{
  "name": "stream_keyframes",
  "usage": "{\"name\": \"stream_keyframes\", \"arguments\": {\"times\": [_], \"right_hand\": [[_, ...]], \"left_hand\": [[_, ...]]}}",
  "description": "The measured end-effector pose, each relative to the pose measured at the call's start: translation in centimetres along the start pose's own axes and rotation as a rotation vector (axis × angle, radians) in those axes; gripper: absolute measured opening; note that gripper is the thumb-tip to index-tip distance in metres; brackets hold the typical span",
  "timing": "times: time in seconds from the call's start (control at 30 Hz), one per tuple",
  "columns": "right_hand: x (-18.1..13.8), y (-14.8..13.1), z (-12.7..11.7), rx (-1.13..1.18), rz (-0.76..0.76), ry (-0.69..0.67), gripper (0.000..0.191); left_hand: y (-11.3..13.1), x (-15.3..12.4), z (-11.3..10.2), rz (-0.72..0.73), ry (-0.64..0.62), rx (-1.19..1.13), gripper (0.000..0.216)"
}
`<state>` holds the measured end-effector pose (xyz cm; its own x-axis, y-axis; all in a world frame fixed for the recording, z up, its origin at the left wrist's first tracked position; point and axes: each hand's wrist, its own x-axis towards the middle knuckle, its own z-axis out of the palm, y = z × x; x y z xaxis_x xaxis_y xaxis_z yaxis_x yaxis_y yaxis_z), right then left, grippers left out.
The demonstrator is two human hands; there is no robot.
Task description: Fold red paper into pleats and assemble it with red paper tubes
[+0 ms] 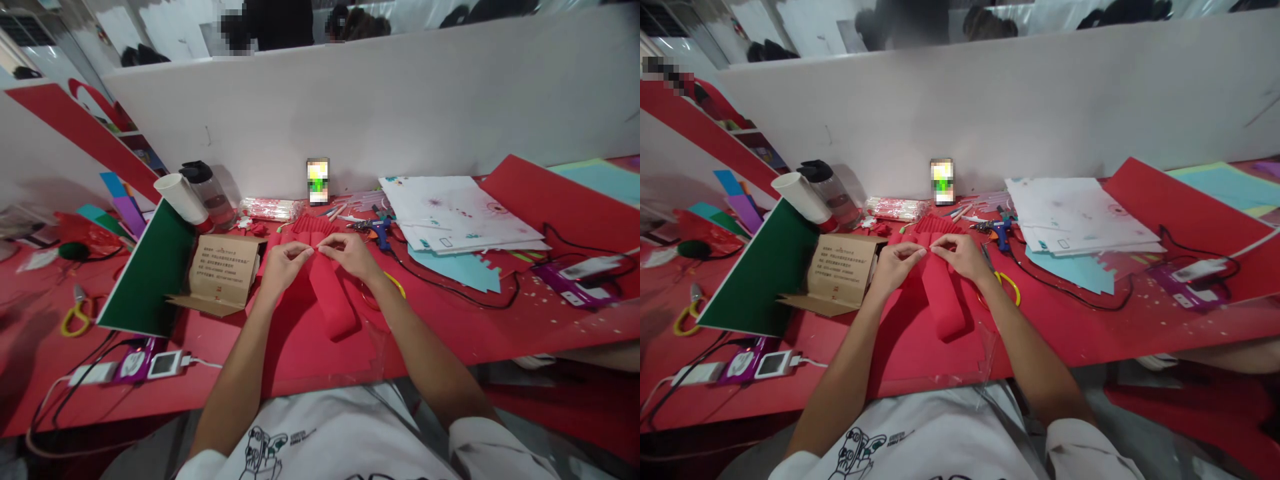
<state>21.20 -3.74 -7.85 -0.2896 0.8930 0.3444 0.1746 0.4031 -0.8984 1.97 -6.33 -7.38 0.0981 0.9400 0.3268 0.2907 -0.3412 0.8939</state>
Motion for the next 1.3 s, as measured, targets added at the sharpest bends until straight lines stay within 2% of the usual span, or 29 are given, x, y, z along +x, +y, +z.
{"name": "stream_keyframes", "arguments": {"times": [0.23, 0.37, 0.53, 0.63, 0.8, 0.97, 1.2, 1.3], "right_hand": [[0.0, 0.4, 0.1, -0.031, 0.005, -0.017, 0.017], [0.0, 0.2, -0.1, -0.025, 0.014, -0.036, 0.019], [0.0, 0.0, -0.4, -0.024, 0.034, -0.013, 0.021], [0.1, 0.0, -0.4, -0.032, 0.025, -0.012, 0.021], [0.2, 0.1, -0.4, -0.026, -0.020, 0.008, 0.021], [-0.1, -0.5, -0.2, -0.001, -0.067, -0.031, 0.015], [-0.3, -0.8, 0.1, -0.063, -0.130, 0.057, 0.010], [-0.3, -0.7, 0.1, -0.027, -0.124, 0.035, 0.011]], "left_hand": [[0.1, -0.1, 0.3, 0.023, 0.038, 0.138, 0.018], [0.1, -0.1, 0.3, -0.001, 0.061, 0.110, 0.017], [-0.1, 0.1, 0.1, 0.006, -0.010, 0.011, 0.020], [-0.1, 0.2, 0.1, 0.015, -0.011, 0.018, 0.020], [-0.3, 0.1, 0.0, 0.076, -0.010, 0.138, 0.017], [0.1, -0.2, -0.2, 0.125, 0.036, 0.249, 0.016], [0.3, -0.1, 0.1, 0.051, 0.005, 0.039, 0.024], [-0.1, 0.2, 0.2, 0.021, 0.017, -0.030, 0.023]]}}
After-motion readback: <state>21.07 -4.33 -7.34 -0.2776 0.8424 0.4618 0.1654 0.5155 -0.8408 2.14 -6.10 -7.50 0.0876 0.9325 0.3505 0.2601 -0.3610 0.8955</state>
